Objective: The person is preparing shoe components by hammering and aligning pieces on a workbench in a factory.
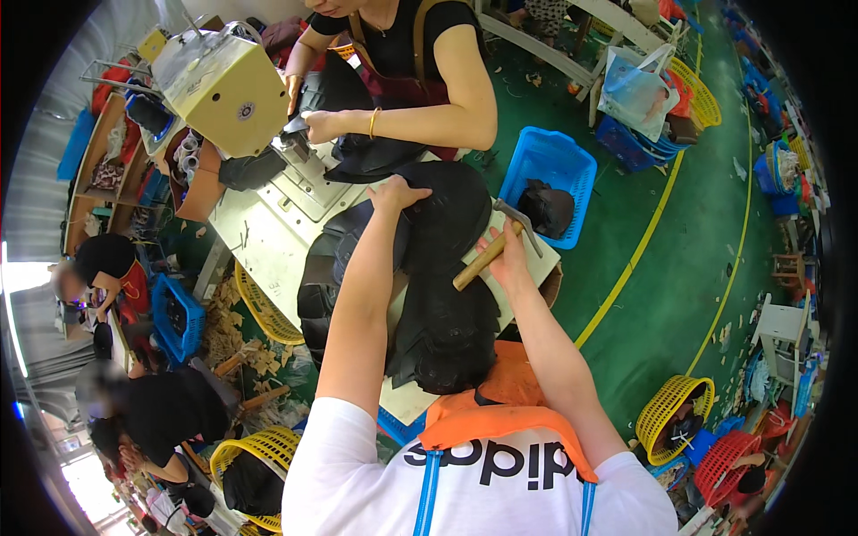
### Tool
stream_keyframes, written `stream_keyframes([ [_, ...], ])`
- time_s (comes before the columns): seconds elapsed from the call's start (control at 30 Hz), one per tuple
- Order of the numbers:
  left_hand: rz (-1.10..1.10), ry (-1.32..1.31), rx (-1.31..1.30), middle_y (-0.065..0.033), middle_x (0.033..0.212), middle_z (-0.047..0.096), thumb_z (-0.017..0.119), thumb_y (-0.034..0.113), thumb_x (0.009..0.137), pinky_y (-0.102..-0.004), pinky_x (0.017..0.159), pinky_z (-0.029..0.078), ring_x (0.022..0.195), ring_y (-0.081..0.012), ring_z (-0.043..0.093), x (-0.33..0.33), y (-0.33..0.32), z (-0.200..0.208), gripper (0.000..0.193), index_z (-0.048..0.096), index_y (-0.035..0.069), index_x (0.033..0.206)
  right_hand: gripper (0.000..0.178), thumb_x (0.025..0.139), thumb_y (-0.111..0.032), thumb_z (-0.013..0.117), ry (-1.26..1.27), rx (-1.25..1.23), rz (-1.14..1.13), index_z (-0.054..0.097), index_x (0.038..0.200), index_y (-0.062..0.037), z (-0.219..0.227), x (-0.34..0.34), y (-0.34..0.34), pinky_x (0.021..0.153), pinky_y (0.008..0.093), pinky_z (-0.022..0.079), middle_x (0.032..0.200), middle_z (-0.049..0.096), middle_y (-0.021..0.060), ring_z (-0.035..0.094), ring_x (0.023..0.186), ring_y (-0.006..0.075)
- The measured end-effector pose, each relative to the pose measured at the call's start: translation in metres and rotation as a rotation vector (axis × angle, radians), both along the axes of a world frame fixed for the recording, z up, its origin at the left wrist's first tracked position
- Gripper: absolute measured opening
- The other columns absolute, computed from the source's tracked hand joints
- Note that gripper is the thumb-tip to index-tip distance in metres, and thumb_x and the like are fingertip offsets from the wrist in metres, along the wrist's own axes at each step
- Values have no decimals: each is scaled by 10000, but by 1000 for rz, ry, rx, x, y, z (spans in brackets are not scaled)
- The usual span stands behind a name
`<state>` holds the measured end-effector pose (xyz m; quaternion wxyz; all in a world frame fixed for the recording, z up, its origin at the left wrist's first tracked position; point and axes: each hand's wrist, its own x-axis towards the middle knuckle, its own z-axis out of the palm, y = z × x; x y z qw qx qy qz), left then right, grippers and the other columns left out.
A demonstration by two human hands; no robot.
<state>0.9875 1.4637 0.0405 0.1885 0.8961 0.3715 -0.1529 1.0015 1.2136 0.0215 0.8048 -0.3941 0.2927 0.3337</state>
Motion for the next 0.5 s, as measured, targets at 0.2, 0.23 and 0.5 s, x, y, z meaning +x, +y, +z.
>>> stream_keyframes([
  [0.2, -317, 132, 27, -197, 1111, 639, 631, 658, 702, -533, 1107, 117, 1083, -304, 603, 17, -24, 1, 899, 478, -61, 1220, 493, 937, -242, 565, -107, 154, -39, 342, 1376, -221, -21, 12, -1, 900, 415, 430, 1298, 432, 95, 502, 1068, 254],
  [0.23, -306, 138, -2, -194, 1101, 645, 650, 632, 705, -536, 1105, 123, 1083, -304, 602, 18, -30, 4, 895, 456, -67, 1230, 505, 928, -217, 581, -162, 204, -34, 347, 1376, -207, -15, 14, 1, 893, 395, 440, 1304, 441, 82, 499, 1112, 245],
  [0.5, -357, -224, -78, -189, 1051, 649, 783, 365, 677, -535, 1054, 268, 1033, -319, 613, 21, -63, 23, 740, 407, 1, 1199, 430, 914, -266, 572, -103, 154, -125, 431, 1304, -152, 12, 10, -12, 1012, 427, 419, 1240, 523, 52, 515, 1159, 242],
])
